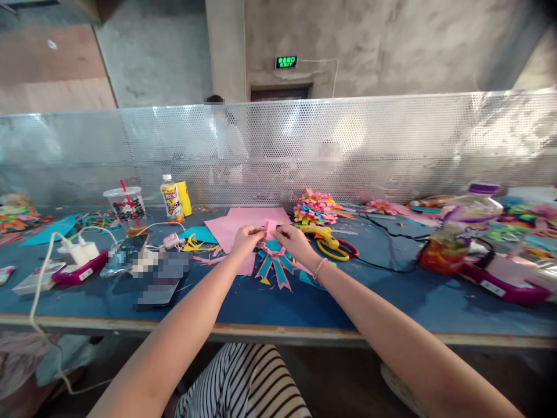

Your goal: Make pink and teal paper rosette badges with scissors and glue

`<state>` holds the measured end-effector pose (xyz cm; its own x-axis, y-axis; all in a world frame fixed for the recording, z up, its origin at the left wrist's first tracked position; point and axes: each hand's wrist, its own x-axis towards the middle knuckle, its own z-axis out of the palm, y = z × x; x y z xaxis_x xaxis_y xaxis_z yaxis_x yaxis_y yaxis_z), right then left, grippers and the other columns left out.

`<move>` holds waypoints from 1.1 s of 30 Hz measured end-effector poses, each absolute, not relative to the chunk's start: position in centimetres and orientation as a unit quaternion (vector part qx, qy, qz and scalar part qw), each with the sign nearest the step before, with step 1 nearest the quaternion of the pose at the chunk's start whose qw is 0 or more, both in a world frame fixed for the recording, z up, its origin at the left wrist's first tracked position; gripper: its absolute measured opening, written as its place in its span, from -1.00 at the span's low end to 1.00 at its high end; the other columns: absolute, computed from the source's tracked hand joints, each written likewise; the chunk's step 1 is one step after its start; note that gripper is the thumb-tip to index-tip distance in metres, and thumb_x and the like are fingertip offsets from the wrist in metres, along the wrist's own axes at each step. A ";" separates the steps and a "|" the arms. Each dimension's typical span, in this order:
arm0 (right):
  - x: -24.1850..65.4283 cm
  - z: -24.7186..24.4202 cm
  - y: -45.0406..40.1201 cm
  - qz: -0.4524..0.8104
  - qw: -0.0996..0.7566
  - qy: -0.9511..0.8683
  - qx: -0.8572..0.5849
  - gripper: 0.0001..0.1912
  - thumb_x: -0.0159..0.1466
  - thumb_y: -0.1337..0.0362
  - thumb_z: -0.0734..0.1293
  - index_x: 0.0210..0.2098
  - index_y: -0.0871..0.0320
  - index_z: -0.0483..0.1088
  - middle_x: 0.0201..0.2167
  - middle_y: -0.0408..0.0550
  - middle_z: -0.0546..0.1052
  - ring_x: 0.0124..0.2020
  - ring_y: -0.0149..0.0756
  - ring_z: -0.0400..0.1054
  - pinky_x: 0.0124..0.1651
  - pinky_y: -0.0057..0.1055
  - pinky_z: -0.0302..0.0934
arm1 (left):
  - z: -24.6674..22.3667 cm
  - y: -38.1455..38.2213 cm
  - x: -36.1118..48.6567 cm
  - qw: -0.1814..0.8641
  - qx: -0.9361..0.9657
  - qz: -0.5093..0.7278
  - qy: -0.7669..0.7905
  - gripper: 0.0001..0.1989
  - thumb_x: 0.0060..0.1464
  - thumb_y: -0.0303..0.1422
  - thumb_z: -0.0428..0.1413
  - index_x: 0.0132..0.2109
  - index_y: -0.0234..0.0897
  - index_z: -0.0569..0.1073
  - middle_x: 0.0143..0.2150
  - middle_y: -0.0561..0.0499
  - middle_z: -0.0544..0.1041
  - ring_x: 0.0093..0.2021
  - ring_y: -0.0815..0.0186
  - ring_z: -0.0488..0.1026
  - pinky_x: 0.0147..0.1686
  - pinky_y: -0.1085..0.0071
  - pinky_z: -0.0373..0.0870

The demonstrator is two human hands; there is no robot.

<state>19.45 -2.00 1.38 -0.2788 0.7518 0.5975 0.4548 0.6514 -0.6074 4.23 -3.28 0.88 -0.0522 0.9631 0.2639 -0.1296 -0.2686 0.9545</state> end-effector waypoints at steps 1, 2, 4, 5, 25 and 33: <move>19.5 1.4 -2.0 0.172 0.461 -0.778 -0.391 -0.70 0.16 0.11 0.20 -0.58 0.18 0.26 -0.64 -0.16 0.28 -0.58 -0.43 0.14 -0.49 -0.47 0.03 | 0.8 -3.2 4.2 0.450 0.523 0.604 0.399 -0.81 -0.26 -0.35 0.19 -0.41 -0.36 0.46 -0.54 0.05 0.45 -0.51 0.40 0.40 -0.49 0.48 0.38; 19.5 1.4 -2.0 0.184 0.460 -0.773 -0.396 -0.68 0.16 0.09 0.20 -0.58 0.18 0.27 -0.64 -0.16 0.28 -0.59 -0.43 0.14 -0.50 -0.47 0.02 | 0.7 -3.1 4.2 0.448 0.528 0.603 0.396 -0.81 -0.25 -0.35 0.19 -0.41 -0.36 0.46 -0.54 0.05 0.45 -0.50 0.40 0.40 -0.48 0.46 0.39; 19.5 1.5 -2.0 0.208 0.458 -0.763 -0.406 -0.65 0.14 0.04 0.20 -0.57 0.19 0.28 -0.66 -0.16 0.28 -0.60 -0.43 0.13 -0.53 -0.47 0.01 | 0.5 -2.9 4.2 0.445 0.536 0.601 0.391 -0.81 -0.23 -0.34 0.19 -0.41 -0.36 0.46 -0.54 0.04 0.45 -0.50 0.39 0.41 -0.47 0.44 0.39; 19.5 1.5 -2.0 0.217 0.457 -0.759 -0.410 -0.64 0.14 0.02 0.21 -0.57 0.19 0.29 -0.66 -0.16 0.28 -0.61 -0.43 0.13 -0.53 -0.47 0.01 | 0.4 -2.8 4.1 0.444 0.539 0.600 0.390 -0.81 -0.22 -0.33 0.20 -0.40 -0.36 0.46 -0.54 0.04 0.46 -0.50 0.38 0.41 -0.46 0.43 0.40; 19.8 0.7 -0.6 0.228 0.476 -0.744 -0.409 -0.56 0.01 -0.10 0.31 -0.58 0.19 0.27 -0.66 -0.18 0.27 -0.60 -0.45 0.10 -0.54 -0.47 -0.02 | 0.3 -2.4 4.0 0.406 0.602 0.579 0.370 -0.87 -0.14 -0.36 0.15 -0.43 -0.36 0.46 -0.52 0.06 0.44 -0.50 0.43 0.39 -0.47 0.49 0.41; 19.7 0.5 -0.5 0.284 0.487 -0.746 -0.355 -0.59 0.03 -0.06 0.32 -0.56 0.16 0.19 -0.64 -0.22 0.22 -0.58 -0.45 0.09 -0.53 -0.47 -0.01 | 0.5 -2.4 4.3 0.395 0.609 0.555 0.406 -0.90 -0.07 -0.45 0.08 -0.36 -0.37 0.47 -0.48 0.03 0.46 -0.52 0.42 0.39 -0.45 0.44 0.41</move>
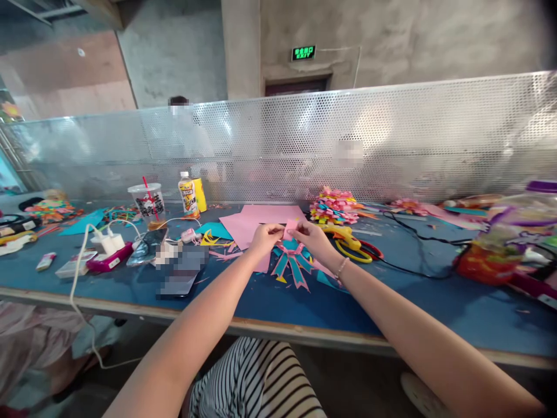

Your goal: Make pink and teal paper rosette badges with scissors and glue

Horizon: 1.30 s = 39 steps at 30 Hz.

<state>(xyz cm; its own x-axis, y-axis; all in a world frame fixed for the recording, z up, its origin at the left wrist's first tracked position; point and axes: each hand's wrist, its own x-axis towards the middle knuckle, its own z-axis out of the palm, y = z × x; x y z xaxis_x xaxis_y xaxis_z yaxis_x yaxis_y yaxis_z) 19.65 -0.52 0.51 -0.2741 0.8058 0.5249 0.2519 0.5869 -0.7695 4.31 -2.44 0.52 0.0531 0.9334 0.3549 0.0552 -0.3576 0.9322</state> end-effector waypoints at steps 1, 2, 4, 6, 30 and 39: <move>19.6 0.4 -0.5 0.288 0.486 -0.744 -0.355 -0.60 0.04 -0.05 0.32 -0.56 0.16 0.19 -0.65 -0.22 0.22 -0.58 -0.45 0.09 -0.53 -0.47 -0.02 | 0.6 -2.5 4.3 0.383 0.618 0.546 0.417 -0.89 -0.05 -0.45 0.06 -0.35 -0.37 0.47 -0.46 0.01 0.48 -0.49 0.40 0.41 -0.43 0.42 0.42; 19.6 0.4 -0.4 0.289 0.486 -0.743 -0.358 -0.60 0.04 -0.05 0.32 -0.56 0.16 0.18 -0.65 -0.22 0.22 -0.59 -0.45 0.09 -0.53 -0.47 -0.01 | 0.7 -2.6 4.3 0.360 0.630 0.535 0.432 -0.87 -0.03 -0.44 0.05 -0.32 -0.37 0.47 -0.42 -0.02 0.50 -0.45 0.37 0.43 -0.38 0.40 0.42; 19.7 0.3 -0.2 0.284 0.488 -0.739 -0.367 -0.61 0.04 -0.04 0.31 -0.56 0.16 0.18 -0.65 -0.22 0.22 -0.59 -0.45 0.09 -0.53 -0.47 -0.01 | 1.1 -2.9 4.0 0.265 0.653 0.512 0.491 -0.82 -0.01 -0.40 0.03 -0.25 -0.35 0.47 -0.31 -0.09 0.52 -0.30 0.28 0.46 -0.23 0.31 0.41; 19.7 0.2 -0.1 0.280 0.494 -0.734 -0.374 -0.62 0.05 -0.03 0.31 -0.55 0.16 0.20 -0.65 -0.22 0.23 -0.59 -0.45 0.09 -0.52 -0.46 -0.01 | 1.5 -3.4 3.2 0.114 0.647 0.479 0.582 -0.72 0.02 -0.33 0.01 -0.13 -0.31 0.45 -0.12 -0.16 0.49 -0.06 0.15 0.39 -0.02 0.17 0.29; 19.6 0.0 -0.2 0.261 0.469 -0.754 -0.378 -0.58 0.04 -0.05 0.31 -0.60 0.15 0.13 -0.64 -0.24 0.15 -0.57 -0.46 0.03 -0.50 -0.45 -0.06 | 1.8 -3.2 -0.6 -0.084 0.582 0.459 0.666 -0.59 0.08 -0.28 -0.07 0.04 -0.41 0.32 0.17 -0.33 0.18 0.25 -0.01 -0.04 0.12 0.06 0.03; 19.6 -0.2 0.0 0.307 0.475 -0.734 -0.375 -0.60 0.02 -0.04 0.31 -0.58 0.16 0.18 -0.65 -0.23 0.21 -0.61 -0.46 0.08 -0.55 -0.47 -0.01 | 0.1 -2.6 3.0 0.306 0.689 0.512 0.411 -0.74 -0.04 -0.19 0.10 -0.33 -0.28 0.26 -0.40 0.04 0.39 -0.38 0.39 0.39 -0.37 0.47 0.31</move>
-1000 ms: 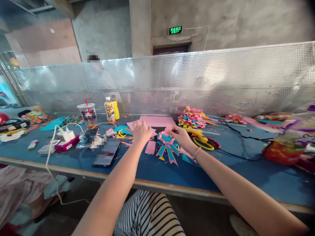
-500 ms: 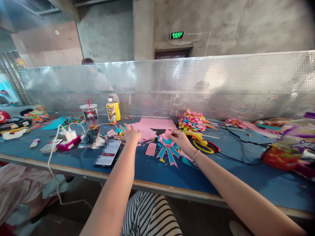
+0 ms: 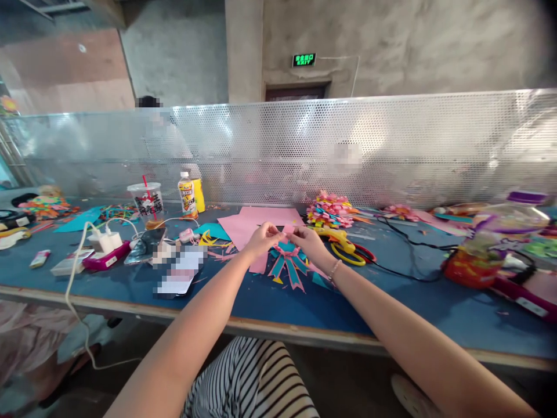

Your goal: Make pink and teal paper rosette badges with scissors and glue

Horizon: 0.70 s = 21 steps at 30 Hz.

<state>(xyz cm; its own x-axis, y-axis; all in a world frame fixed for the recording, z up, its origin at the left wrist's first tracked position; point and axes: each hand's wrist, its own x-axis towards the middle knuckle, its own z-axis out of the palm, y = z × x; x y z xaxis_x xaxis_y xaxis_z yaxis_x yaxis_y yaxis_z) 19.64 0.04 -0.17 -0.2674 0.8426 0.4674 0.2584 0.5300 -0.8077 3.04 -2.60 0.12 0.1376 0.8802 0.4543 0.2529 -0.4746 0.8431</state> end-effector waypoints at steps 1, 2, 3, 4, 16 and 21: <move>19.6 -0.2 0.1 0.309 0.480 -0.730 -0.376 -0.61 0.03 -0.04 0.31 -0.58 0.16 0.18 -0.66 -0.23 0.21 -0.61 -0.46 0.08 -0.55 -0.47 -0.01 | -0.1 -2.6 3.2 0.323 0.687 0.512 0.403 -0.72 -0.08 -0.21 0.14 -0.33 -0.28 0.25 -0.41 0.06 0.38 -0.40 0.40 0.39 -0.41 0.49 0.30; 19.6 -0.2 0.1 0.309 0.485 -0.727 -0.375 -0.62 0.03 -0.03 0.31 -0.58 0.15 0.19 -0.66 -0.23 0.22 -0.61 -0.46 0.09 -0.55 -0.47 0.00 | -0.2 -2.5 3.3 0.325 0.685 0.515 0.400 -0.70 -0.12 -0.23 0.18 -0.34 -0.29 0.24 -0.43 0.08 0.38 -0.42 0.41 0.39 -0.43 0.50 0.29; 19.6 -0.3 0.1 0.310 0.490 -0.724 -0.374 -0.63 0.04 -0.02 0.31 -0.58 0.16 0.19 -0.67 -0.23 0.22 -0.61 -0.46 0.09 -0.55 -0.47 0.01 | -0.4 -2.4 3.3 0.320 0.684 0.519 0.400 -0.70 -0.15 -0.25 0.19 -0.35 -0.29 0.25 -0.45 0.09 0.37 -0.43 0.42 0.39 -0.44 0.52 0.29; 19.6 -0.2 0.1 0.310 0.492 -0.723 -0.373 -0.63 0.04 -0.01 0.31 -0.58 0.16 0.19 -0.67 -0.23 0.22 -0.61 -0.46 0.09 -0.55 -0.48 0.01 | -0.4 -2.3 3.4 0.315 0.685 0.520 0.401 -0.70 -0.16 -0.25 0.20 -0.37 -0.29 0.26 -0.47 0.11 0.37 -0.45 0.43 0.38 -0.45 0.52 0.28; 19.5 -0.1 -0.2 0.356 0.494 -0.712 -0.349 -0.67 0.06 0.03 0.31 -0.54 0.18 0.23 -0.66 -0.24 0.23 -0.61 -0.49 0.10 -0.56 -0.50 -0.01 | -0.1 -2.3 3.8 0.344 0.661 0.526 0.410 -0.78 -0.19 -0.28 0.19 -0.49 -0.35 0.36 -0.57 0.05 0.42 -0.53 0.41 0.38 -0.50 0.50 0.31; 19.3 -0.2 -0.1 0.394 0.505 -0.692 -0.334 -0.64 0.00 0.00 0.34 -0.52 0.18 0.23 -0.62 -0.23 0.27 -0.60 -0.51 0.13 -0.54 -0.52 0.03 | 0.0 -2.4 3.8 0.307 0.671 0.526 0.422 -0.81 -0.18 -0.29 0.16 -0.51 -0.34 0.38 -0.58 0.07 0.40 -0.54 0.42 0.34 -0.51 0.51 0.26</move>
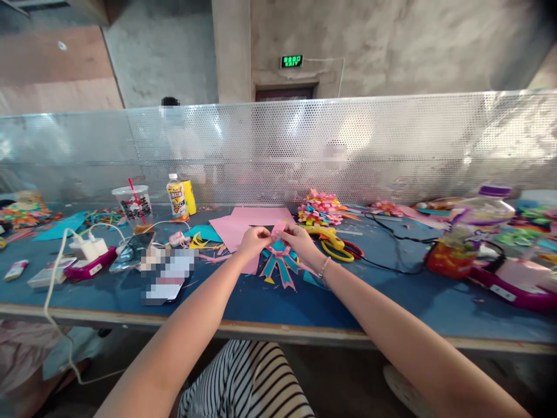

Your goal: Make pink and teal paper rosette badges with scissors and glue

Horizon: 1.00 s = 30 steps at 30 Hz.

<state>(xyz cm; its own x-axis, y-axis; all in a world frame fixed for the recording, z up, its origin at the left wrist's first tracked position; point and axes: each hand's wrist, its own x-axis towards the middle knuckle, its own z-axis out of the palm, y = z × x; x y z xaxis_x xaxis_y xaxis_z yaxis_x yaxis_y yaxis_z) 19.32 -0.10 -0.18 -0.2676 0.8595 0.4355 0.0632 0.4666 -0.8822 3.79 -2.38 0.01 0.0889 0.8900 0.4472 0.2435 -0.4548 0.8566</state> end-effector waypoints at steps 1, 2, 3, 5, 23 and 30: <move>19.3 -0.2 -0.1 0.400 0.508 -0.687 -0.331 -0.63 0.00 -0.01 0.34 -0.50 0.18 0.24 -0.60 -0.23 0.28 -0.60 -0.51 0.13 -0.53 -0.52 0.04 | 0.0 -2.4 3.8 0.303 0.672 0.527 0.423 -0.82 -0.18 -0.30 0.16 -0.50 -0.34 0.39 -0.59 0.07 0.40 -0.54 0.42 0.33 -0.51 0.51 0.26; 19.2 -0.1 -0.2 0.404 0.512 -0.683 -0.329 -0.62 -0.01 -0.01 0.35 -0.49 0.18 0.24 -0.58 -0.22 0.29 -0.60 -0.51 0.14 -0.53 -0.52 0.05 | 0.0 -2.4 3.8 0.299 0.673 0.528 0.423 -0.83 -0.18 -0.30 0.16 -0.50 -0.33 0.39 -0.59 0.08 0.40 -0.54 0.42 0.33 -0.51 0.51 0.26; 19.2 -0.1 -0.3 0.407 0.515 -0.681 -0.326 -0.62 -0.01 -0.02 0.35 -0.48 0.18 0.25 -0.58 -0.22 0.29 -0.60 -0.51 0.13 -0.54 -0.52 0.04 | 0.0 -2.4 3.9 0.294 0.674 0.528 0.424 -0.84 -0.19 -0.31 0.16 -0.51 -0.33 0.39 -0.59 0.08 0.40 -0.53 0.42 0.33 -0.51 0.51 0.25; 19.0 0.1 -0.5 0.412 0.519 -0.676 -0.321 -0.61 -0.02 -0.03 0.35 -0.47 0.17 0.25 -0.59 -0.23 0.27 -0.62 -0.52 0.09 -0.57 -0.52 -0.01 | 0.0 -2.5 4.0 0.287 0.676 0.526 0.429 -0.86 -0.19 -0.33 0.15 -0.52 -0.32 0.39 -0.58 0.08 0.40 -0.53 0.41 0.34 -0.50 0.50 0.25; 18.9 1.0 -2.1 0.511 0.541 -0.608 -0.276 -0.62 -0.04 0.05 0.41 -0.53 0.17 0.19 -0.62 -0.26 0.24 -0.64 -0.57 0.03 -0.58 -0.55 -0.08 | 0.5 -3.0 4.4 0.271 0.676 0.521 0.445 -0.87 -0.18 -0.35 0.14 -0.53 -0.33 0.39 -0.56 0.03 0.44 -0.50 0.37 0.38 -0.48 0.48 0.27; 18.3 0.9 -1.5 0.486 0.548 -0.621 -0.279 -0.65 0.00 0.04 0.36 -0.50 0.18 0.22 -0.58 -0.24 0.27 -0.65 -0.57 0.03 -0.60 -0.54 -0.10 | 0.4 -2.2 4.7 0.311 0.655 0.547 0.419 -0.78 -0.17 -0.26 0.17 -0.55 -0.33 0.38 -0.61 0.04 0.44 -0.54 0.36 0.40 -0.50 0.47 0.30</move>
<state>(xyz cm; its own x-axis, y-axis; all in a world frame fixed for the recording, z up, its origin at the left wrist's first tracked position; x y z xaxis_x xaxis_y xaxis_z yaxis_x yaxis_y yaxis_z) 18.29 -1.53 0.88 -0.2440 0.8787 0.4103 -0.1859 0.3728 -0.9091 4.75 -2.16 0.40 0.0501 0.8887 0.4557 0.2092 -0.4555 0.8653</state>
